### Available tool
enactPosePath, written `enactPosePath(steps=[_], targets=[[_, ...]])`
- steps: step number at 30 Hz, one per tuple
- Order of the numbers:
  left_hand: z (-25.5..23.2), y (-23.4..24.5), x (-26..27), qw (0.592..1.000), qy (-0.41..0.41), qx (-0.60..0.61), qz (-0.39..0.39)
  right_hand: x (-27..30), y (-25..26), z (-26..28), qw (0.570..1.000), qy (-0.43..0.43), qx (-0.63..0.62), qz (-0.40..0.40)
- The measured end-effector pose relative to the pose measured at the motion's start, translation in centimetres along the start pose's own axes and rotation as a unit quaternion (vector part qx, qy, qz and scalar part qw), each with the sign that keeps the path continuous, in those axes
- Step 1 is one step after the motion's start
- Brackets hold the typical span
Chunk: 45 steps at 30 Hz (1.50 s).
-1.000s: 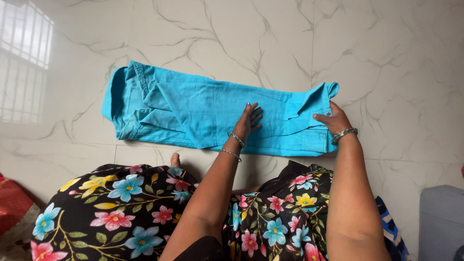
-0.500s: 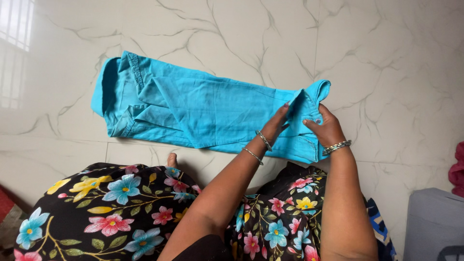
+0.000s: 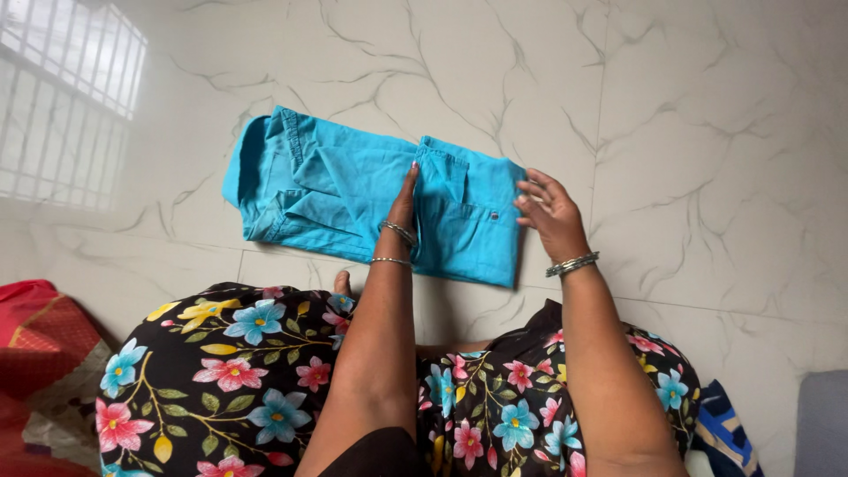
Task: The person folds a blue shirt and a striped shirt by hand on the floor, then places the blue shirt into a bag.
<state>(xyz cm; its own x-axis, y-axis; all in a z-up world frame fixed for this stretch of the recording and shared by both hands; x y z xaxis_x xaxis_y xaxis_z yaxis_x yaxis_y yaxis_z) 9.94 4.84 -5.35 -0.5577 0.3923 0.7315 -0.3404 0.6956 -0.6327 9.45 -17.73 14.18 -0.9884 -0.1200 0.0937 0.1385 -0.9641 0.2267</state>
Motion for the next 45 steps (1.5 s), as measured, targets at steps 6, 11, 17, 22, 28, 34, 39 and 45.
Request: enactPosePath(steps=[6, 11, 17, 22, 28, 34, 39, 45], targets=[[0.3, 1.1, -5.7, 0.964, -0.139, -0.206, -0.092, 1.1, 7.0, -13.7, 0.955, -0.212, 0.201, -0.055], [0.0, 3.0, -5.8, 0.961, -0.153, -0.194, -0.123, 0.1, 3.3, -17.1, 0.956, -0.140, 0.253, -0.048], [1.7, 1.2, -4.7, 0.980, -0.136, -0.127, -0.066, 0.8, 8.1, -17.4, 0.977, -0.134, 0.101, -0.131], [7.2, -1.8, -6.0, 0.965, -0.111, -0.234, -0.041, 2.1, 10.9, -14.7, 0.933, -0.193, 0.266, -0.149], [7.3, -2.2, -6.9, 0.956, -0.176, -0.219, -0.079, -0.1, 6.8, -10.8, 0.888, 0.004, 0.425, -0.175], [5.4, -1.6, -4.6, 0.957, -0.134, -0.237, -0.102, -1.9, 0.1, -13.9, 0.984, 0.050, 0.150, -0.081], [-0.3, -3.2, 5.9, 0.711, -0.351, -0.408, -0.452, -1.9, -4.3, -8.8, 0.977, 0.113, 0.179, 0.008], [0.2, -7.4, 6.0, 0.602, -0.345, -0.626, -0.356, -1.7, -5.9, -8.8, 0.994, -0.022, 0.069, 0.086]])
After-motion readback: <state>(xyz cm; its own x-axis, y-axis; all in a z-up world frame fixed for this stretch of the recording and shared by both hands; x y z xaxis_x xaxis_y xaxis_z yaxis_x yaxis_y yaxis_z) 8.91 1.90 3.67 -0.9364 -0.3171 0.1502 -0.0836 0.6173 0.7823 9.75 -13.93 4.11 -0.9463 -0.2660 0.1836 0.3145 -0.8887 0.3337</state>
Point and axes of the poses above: each hand's wrist, its own x-axis away from the middle knuckle, its own y-axis out of the back of the hand, z = x × y, the point moved 8 cm from there along -x, towards the middle knuckle, and after that the axes turned 15 degrees about y, right-handed, at the moved point
